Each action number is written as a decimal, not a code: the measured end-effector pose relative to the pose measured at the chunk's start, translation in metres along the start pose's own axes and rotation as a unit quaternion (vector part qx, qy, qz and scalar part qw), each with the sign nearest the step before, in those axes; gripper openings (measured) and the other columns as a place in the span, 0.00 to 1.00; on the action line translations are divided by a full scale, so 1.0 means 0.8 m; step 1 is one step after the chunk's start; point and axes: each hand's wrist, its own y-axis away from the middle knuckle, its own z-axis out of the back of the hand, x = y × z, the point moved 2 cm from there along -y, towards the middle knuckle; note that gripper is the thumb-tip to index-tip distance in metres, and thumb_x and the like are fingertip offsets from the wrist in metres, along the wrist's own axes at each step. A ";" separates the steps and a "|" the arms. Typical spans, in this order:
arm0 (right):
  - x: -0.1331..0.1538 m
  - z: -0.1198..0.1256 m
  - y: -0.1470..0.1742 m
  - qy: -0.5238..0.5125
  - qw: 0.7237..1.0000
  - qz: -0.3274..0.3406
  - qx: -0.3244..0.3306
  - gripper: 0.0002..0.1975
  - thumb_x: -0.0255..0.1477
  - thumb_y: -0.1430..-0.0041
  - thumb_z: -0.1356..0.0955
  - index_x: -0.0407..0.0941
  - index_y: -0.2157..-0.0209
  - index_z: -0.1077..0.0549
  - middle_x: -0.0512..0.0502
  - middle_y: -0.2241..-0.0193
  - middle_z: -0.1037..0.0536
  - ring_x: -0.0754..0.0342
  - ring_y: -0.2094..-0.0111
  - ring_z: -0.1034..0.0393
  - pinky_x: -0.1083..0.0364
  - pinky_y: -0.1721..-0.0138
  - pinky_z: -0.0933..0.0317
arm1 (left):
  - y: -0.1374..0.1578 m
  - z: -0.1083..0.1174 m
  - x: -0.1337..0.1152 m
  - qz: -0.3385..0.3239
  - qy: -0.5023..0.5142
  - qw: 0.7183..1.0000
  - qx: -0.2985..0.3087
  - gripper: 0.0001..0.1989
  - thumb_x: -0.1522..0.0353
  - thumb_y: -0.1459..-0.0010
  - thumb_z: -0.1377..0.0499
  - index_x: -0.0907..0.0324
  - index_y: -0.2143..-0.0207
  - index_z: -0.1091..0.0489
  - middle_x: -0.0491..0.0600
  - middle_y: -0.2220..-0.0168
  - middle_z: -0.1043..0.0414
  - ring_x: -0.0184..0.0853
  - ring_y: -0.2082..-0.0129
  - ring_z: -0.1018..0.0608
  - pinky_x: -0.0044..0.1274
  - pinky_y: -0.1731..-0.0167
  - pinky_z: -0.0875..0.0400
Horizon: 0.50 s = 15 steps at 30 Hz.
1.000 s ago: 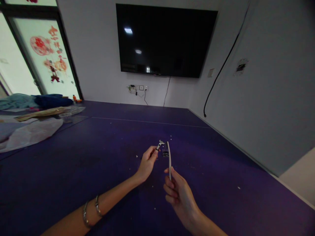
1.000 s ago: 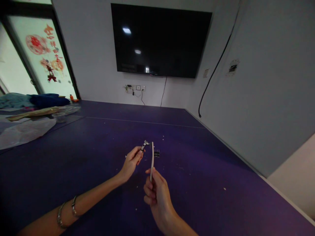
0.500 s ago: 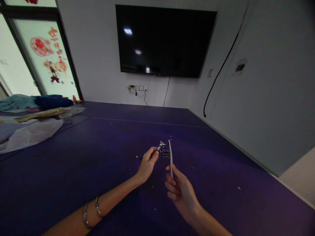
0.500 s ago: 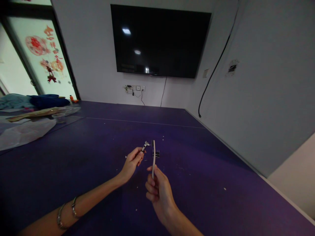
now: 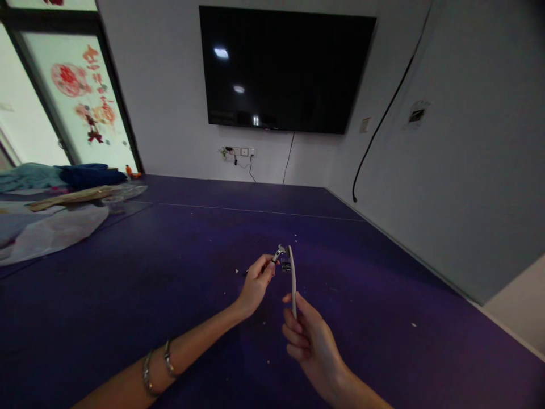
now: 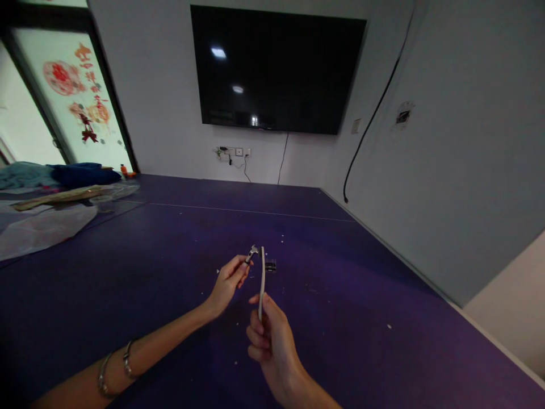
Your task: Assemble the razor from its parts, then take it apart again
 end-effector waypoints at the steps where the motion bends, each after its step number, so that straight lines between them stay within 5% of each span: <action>1: -0.004 0.000 0.003 0.005 1.000 -0.006 0.000 0.17 0.43 0.53 0.31 0.45 0.68 0.33 0.61 0.87 0.48 0.68 0.87 0.64 0.64 0.86 0.72 | -0.001 0.001 0.001 0.003 0.005 1.000 -0.003 0.13 0.60 0.43 0.49 0.61 0.66 0.34 0.41 0.78 0.44 0.25 0.80 0.41 0.19 0.81 0.47; 6: -0.009 0.000 0.013 0.035 0.999 -0.009 0.012 0.17 0.43 0.52 0.32 0.45 0.67 0.33 0.61 0.87 0.47 0.68 0.87 0.63 0.63 0.86 0.71 | -0.005 0.005 0.005 0.039 0.049 0.998 -0.008 0.15 0.58 0.44 0.48 0.61 0.65 0.35 0.41 0.78 0.45 0.24 0.81 0.42 0.18 0.82 0.48; 15: 0.097 -0.008 -0.020 0.106 0.970 0.215 0.034 0.13 0.38 0.48 0.33 0.47 0.63 0.33 0.59 0.85 0.42 0.67 0.88 0.62 0.63 0.87 0.69 | -0.007 0.004 0.012 0.033 0.042 0.998 0.012 0.17 0.60 0.47 0.43 0.60 0.58 0.38 0.39 0.77 0.44 0.23 0.81 0.40 0.16 0.82 0.45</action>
